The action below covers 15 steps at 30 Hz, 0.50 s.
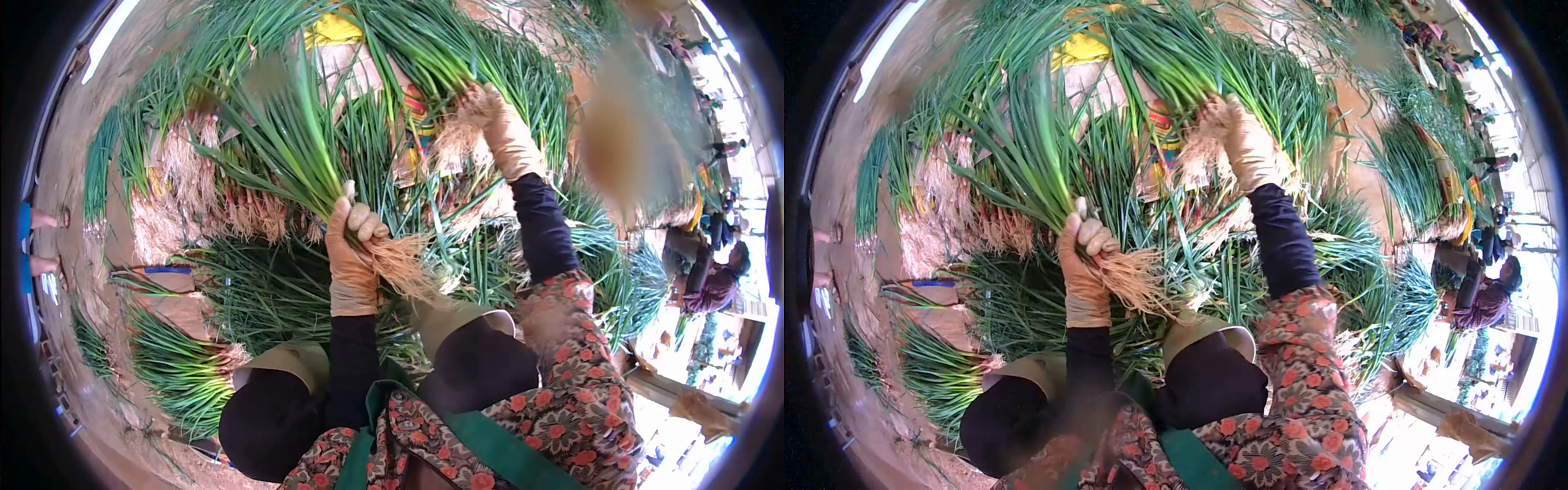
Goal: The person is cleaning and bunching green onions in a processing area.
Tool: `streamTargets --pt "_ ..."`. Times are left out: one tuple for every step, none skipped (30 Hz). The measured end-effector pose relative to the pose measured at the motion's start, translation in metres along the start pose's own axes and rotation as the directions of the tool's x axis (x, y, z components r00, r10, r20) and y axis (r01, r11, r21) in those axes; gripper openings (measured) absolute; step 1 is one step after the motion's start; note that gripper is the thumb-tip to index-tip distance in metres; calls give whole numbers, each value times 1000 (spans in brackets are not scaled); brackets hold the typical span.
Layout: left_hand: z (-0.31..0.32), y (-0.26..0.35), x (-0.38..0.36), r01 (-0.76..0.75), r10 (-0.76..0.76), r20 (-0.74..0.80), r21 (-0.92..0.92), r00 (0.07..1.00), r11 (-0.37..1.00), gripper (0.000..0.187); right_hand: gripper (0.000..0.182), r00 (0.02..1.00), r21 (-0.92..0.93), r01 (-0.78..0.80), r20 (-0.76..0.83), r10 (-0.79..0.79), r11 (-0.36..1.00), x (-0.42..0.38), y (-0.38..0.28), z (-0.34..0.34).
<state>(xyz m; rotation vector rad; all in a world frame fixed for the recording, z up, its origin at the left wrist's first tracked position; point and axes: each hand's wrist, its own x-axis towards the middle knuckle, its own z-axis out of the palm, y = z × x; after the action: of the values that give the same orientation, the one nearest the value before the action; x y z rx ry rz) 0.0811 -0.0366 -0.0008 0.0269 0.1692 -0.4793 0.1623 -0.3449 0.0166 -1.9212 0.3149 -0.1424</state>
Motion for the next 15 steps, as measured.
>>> streamTargets --pt "-5 6 2 33 -28 139 -38 990 999 28 56 999 -285 9 -47 -24 958 -17 -22 -5" --pt "-3 8 5 22 -16 168 -36 986 999 26 55 995 -862 -7 -54 -79 507 -29 -34 -6" --pt "-3 10 6 12 -6 192 -34 981 999 25 50 916 -805 286 70 -395 519 -29 -1 13" --pt "-2 10 3 4 3 210 -30 978 1000 24 49 724 -742 547 186 -664 389 -29 31 32" --pt "6 10 -1 -13 15 145 -21 989 1000 14 48 876 -618 478 285 -389 624 -58 28 62" --pt "7 10 -2 9 -3 169 -35 986 999 11 49 933 -552 270 353 -73 789 -88 22 93" --pt "7 10 -3 28 -18 192 -50 981 998 10 51 846 -683 89 436 308 725 -106 18 130" --pt "7 10 -4 45 -30 216 -65 976 997 11 48 809 -690 149 497 314 708 -126 20 156" --pt "6 10 -5 35 -30 160 -27 987 999 11 45 798 -645 253 560 221 721 -150 15 176" --pt "4 10 -8 29 -30 98 11 995 1000 12 42 774 -594 340 617 142 729 -170 8 190" --pt "3 9 -11 28 -30 36 48 999 998 14 40 730 -538 409 678 89 737 -183 2 198" --pt "2 9 -11 32 -30 -23 84 999 996 16 37 678 -484 468 733 51 739 -192 -3 200" --pt "0 8 -10 26 -12 -85 166 996 986 17 35 615 -430 514 788 31 742 -198 -4 198" --pt "-2 7 -10 26 17 -177 240 984 970 17 32 539 -373 552 842 23 746 -200 -2 192" --pt "-4 7 -10 36 50 -264 313 963 949 17 30 457 -313 579 889 19 753 -194 4 182"
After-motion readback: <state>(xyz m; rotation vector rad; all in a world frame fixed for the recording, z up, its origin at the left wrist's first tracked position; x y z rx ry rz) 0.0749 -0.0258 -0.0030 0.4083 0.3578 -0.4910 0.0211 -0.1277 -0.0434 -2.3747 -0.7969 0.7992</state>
